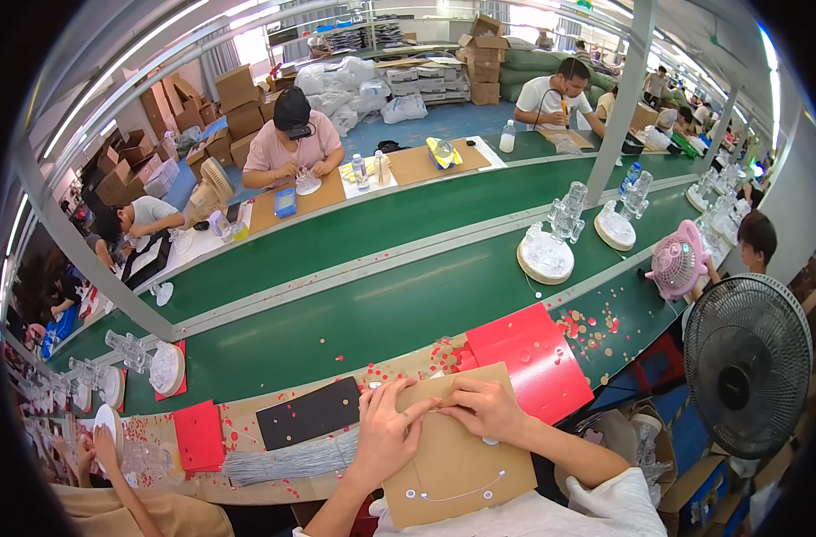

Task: Assembling circular lighting fixture bases by connecting wiring and mounting them into cardboard packaging panels on a production line.

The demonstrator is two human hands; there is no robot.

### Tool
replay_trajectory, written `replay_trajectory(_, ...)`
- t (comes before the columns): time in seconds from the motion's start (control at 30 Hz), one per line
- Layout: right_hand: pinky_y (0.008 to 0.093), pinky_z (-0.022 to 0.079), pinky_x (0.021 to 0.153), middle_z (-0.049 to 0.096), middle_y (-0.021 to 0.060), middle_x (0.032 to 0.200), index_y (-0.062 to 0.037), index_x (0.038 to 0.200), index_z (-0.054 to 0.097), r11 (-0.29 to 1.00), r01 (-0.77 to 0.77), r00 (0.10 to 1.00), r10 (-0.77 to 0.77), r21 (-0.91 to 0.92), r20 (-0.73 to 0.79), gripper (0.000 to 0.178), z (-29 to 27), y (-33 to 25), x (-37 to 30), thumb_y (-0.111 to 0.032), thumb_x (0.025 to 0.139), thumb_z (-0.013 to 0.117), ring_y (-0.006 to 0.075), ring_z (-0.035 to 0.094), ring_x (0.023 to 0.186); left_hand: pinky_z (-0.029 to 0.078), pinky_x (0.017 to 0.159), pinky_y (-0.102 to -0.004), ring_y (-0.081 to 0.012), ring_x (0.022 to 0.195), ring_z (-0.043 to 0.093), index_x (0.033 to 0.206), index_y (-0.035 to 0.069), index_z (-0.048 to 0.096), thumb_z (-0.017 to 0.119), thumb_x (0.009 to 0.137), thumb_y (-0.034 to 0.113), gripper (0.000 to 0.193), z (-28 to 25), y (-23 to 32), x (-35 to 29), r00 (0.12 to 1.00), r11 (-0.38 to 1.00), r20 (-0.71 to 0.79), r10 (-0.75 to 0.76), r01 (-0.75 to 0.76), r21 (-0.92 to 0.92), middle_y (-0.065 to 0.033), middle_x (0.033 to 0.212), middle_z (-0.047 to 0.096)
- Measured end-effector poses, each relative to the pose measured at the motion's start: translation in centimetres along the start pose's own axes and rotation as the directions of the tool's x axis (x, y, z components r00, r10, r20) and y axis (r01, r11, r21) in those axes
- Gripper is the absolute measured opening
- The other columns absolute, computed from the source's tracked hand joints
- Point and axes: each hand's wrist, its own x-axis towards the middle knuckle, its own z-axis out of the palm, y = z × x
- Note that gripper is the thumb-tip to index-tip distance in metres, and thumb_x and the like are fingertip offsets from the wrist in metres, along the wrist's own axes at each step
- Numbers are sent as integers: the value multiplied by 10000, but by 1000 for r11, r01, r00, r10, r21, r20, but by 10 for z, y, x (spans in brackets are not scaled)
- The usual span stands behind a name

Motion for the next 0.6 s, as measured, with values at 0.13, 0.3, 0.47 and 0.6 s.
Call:
replay_trajectory(0.13,339,525,576,637,82,820,-17,868,712,992,124,992,-123,-8,21,101,-3,9,4,-65,806,776,236,640,651,365,995,-445,-294,1173,565,1102,178,748,715,795,38,339,2,0,0,1000,1000,-12,4,-4,-13,-137,1236,617)
replay_trajectory(0.3,316,546,591,667,72,839,-30,905,744,998,67,997,-67,-5,-34,109,-2,7,-1,-71,810,779,212,661,677,371,992,-446,-300,1170,569,1103,157,745,712,802,36,326,7,1,-1,999,1000,-35,11,-11,-15,-139,1232,623)
replay_trajectory(0.47,291,556,580,691,52,859,-41,917,765,998,56,997,-58,-23,-60,108,-4,8,-7,-69,813,780,174,672,688,375,991,-439,-305,1168,574,1096,115,738,709,806,29,305,9,6,1,999,1000,-51,-1,0,-24,-136,1234,629)
replay_trajectory(0.6,300,546,560,637,43,841,-29,957,736,963,219,973,-228,-158,-41,146,-7,7,-9,-40,812,734,176,647,667,376,990,-440,-304,1171,576,1076,98,739,710,801,28,285,10,7,0,999,1000,-47,3,-4,-21,-135,1243,631)
